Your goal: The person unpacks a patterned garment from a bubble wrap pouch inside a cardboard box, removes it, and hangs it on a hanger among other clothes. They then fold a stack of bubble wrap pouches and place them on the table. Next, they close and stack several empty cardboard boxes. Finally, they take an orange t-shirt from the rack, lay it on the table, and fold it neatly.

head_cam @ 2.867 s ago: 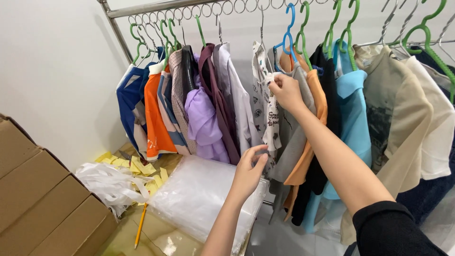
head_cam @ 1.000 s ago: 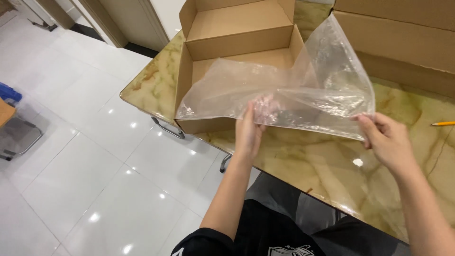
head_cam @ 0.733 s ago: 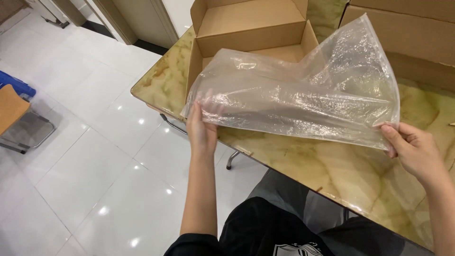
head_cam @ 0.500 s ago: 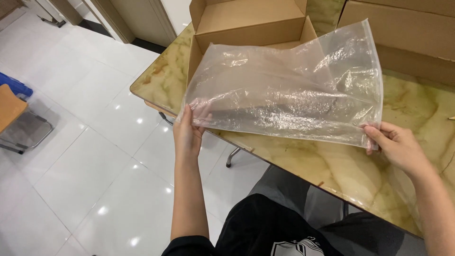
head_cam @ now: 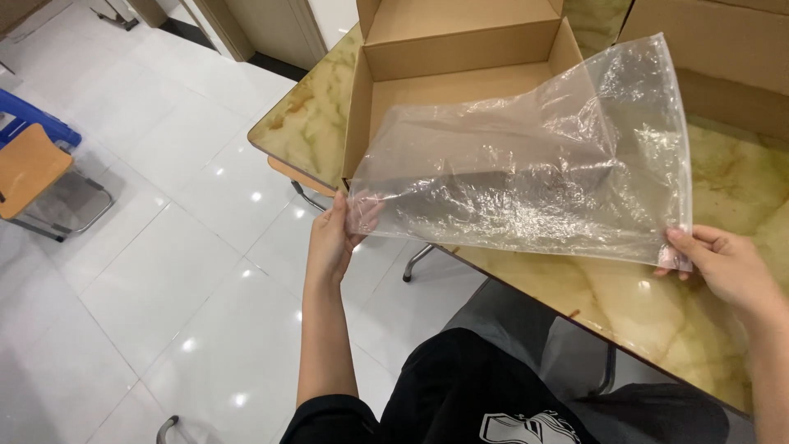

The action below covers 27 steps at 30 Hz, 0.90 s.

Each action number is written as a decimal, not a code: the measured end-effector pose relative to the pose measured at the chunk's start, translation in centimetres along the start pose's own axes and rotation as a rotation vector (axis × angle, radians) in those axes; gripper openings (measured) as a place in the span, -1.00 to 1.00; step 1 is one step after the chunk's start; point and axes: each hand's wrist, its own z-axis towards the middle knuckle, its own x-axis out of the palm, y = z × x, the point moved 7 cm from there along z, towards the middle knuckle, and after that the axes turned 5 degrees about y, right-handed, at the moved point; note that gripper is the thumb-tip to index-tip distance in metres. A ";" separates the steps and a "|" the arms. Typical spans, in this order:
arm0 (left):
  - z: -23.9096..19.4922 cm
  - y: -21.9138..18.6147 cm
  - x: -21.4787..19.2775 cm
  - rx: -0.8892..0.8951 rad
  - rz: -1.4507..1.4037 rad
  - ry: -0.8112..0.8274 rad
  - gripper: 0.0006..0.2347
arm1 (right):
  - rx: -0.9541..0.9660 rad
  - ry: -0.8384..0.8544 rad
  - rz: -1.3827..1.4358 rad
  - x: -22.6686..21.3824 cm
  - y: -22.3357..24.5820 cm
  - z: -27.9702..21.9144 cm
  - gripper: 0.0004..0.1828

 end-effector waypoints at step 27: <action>-0.6 -0.2 -2.0 0.025 0.442 -0.128 -0.62 | -0.085 -0.176 0.093 -1.5 -2.0 -2.3 -0.84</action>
